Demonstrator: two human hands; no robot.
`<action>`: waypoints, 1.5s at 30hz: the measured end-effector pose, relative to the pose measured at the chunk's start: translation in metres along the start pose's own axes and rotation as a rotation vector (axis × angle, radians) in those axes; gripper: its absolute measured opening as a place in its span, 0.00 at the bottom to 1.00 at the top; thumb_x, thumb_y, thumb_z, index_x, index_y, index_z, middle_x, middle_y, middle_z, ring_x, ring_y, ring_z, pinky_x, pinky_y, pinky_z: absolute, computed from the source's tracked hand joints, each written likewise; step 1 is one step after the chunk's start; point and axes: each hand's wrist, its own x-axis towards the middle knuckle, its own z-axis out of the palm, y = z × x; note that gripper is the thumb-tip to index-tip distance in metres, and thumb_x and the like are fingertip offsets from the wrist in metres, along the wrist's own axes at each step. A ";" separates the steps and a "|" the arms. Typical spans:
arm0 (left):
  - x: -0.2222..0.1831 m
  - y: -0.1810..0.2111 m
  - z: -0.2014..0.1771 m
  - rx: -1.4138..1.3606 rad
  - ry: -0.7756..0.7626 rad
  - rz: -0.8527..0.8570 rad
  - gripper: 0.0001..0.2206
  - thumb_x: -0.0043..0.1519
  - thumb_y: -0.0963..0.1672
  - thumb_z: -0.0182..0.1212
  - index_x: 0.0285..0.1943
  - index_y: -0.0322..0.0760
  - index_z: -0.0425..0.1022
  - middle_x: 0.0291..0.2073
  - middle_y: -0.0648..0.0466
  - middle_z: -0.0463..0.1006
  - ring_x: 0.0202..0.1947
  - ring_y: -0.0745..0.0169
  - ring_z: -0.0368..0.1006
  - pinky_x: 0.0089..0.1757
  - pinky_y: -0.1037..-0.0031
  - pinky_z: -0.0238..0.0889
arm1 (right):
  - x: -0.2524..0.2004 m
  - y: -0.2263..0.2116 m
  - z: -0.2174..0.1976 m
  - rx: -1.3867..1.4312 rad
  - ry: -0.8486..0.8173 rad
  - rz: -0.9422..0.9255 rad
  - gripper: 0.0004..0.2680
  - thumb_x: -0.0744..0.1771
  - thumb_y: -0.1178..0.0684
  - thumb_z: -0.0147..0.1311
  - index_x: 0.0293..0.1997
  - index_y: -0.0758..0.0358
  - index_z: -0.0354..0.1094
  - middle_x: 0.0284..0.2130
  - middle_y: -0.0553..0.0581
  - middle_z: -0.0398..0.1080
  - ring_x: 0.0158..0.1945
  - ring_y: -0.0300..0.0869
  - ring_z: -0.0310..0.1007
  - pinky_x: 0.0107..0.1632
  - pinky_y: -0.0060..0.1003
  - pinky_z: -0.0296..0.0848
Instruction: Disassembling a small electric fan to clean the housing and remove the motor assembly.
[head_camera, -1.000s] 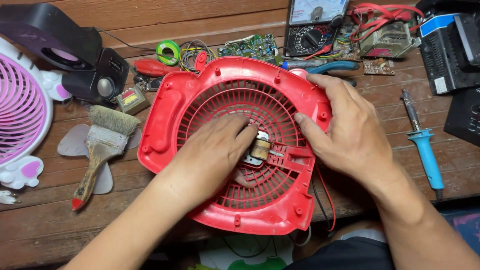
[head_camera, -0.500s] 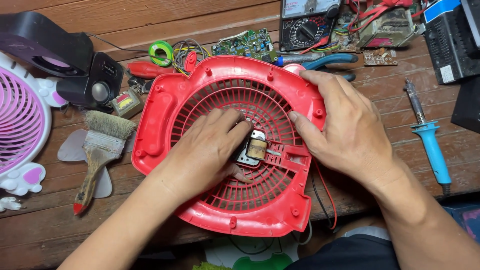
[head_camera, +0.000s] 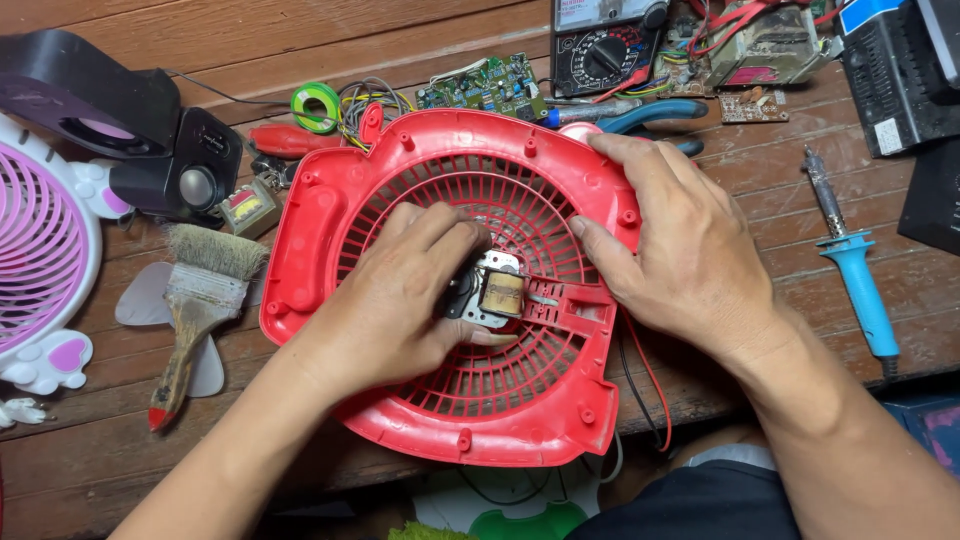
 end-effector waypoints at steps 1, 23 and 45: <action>-0.001 0.001 -0.005 -0.002 0.013 -0.014 0.31 0.47 0.45 0.76 0.59 0.30 0.66 0.50 0.44 0.68 0.46 0.42 0.62 0.48 0.53 0.61 | 0.001 0.001 0.001 0.003 -0.014 0.012 0.22 0.65 0.52 0.56 0.66 0.71 0.61 0.57 0.67 0.70 0.58 0.60 0.69 0.58 0.53 0.67; -0.047 0.016 -0.042 -0.253 0.415 -0.407 0.22 0.53 0.51 0.70 0.53 0.41 0.74 0.43 0.55 0.74 0.41 0.64 0.71 0.40 0.76 0.66 | 0.001 0.000 0.001 -0.119 -0.036 0.042 0.22 0.66 0.47 0.56 0.67 0.68 0.63 0.55 0.68 0.71 0.54 0.63 0.72 0.55 0.56 0.69; -0.064 0.015 -0.035 0.113 0.612 -0.287 0.28 0.50 0.54 0.75 0.53 0.35 0.76 0.43 0.48 0.76 0.45 0.52 0.73 0.56 0.56 0.56 | 0.011 0.003 0.004 -0.067 -0.016 -0.002 0.22 0.66 0.50 0.58 0.68 0.67 0.65 0.55 0.68 0.72 0.54 0.60 0.73 0.57 0.52 0.68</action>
